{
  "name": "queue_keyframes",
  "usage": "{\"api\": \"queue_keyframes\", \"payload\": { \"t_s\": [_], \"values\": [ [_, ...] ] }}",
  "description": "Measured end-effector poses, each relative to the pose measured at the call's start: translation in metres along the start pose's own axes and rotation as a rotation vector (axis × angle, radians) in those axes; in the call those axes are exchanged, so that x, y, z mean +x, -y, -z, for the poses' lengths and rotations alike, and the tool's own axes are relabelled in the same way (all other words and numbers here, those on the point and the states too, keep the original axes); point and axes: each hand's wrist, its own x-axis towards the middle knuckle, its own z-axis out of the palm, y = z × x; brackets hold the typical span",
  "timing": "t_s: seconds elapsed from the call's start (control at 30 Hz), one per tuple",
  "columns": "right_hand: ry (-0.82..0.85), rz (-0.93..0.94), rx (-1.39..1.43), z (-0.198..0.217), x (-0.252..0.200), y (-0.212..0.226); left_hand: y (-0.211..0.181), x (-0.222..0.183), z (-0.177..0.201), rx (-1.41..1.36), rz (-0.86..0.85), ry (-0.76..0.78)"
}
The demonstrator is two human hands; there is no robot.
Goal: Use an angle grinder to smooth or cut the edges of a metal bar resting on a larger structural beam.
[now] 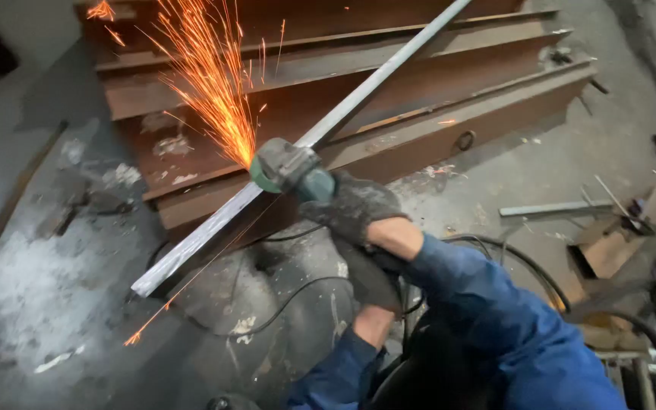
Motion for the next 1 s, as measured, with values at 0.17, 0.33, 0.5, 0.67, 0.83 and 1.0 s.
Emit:
{"api": "queue_keyframes", "payload": {
  "t_s": [0.17, 0.33, 0.5, 0.67, 0.83, 1.0],
  "values": [
    [-0.023, 0.074, 0.045, -0.011, -0.003, -0.009, -0.019, -0.021, -0.020, 0.031, 0.041, -0.063],
    [0.053, 0.204, 0.083, -0.006, 0.013, -0.037, -0.005, -0.008, -0.012, -0.074, 0.031, 0.047],
    [-0.016, 0.106, 0.220, -0.027, 0.046, -0.093, -0.009, 0.014, -0.008, 0.129, 0.184, 0.104],
    [-0.031, 0.204, 0.297, -0.022, 0.040, -0.086, 0.003, 0.001, -0.015, 0.079, 0.128, -0.038],
    [0.088, 0.277, 0.401, -0.014, 0.049, -0.098, 0.046, 0.026, 0.027, 0.176, 0.025, -0.112],
    [-0.103, 0.033, 0.490, -0.004, 0.058, -0.110, 0.011, 0.036, -0.021, 0.428, 0.304, -0.070]
  ]
}}
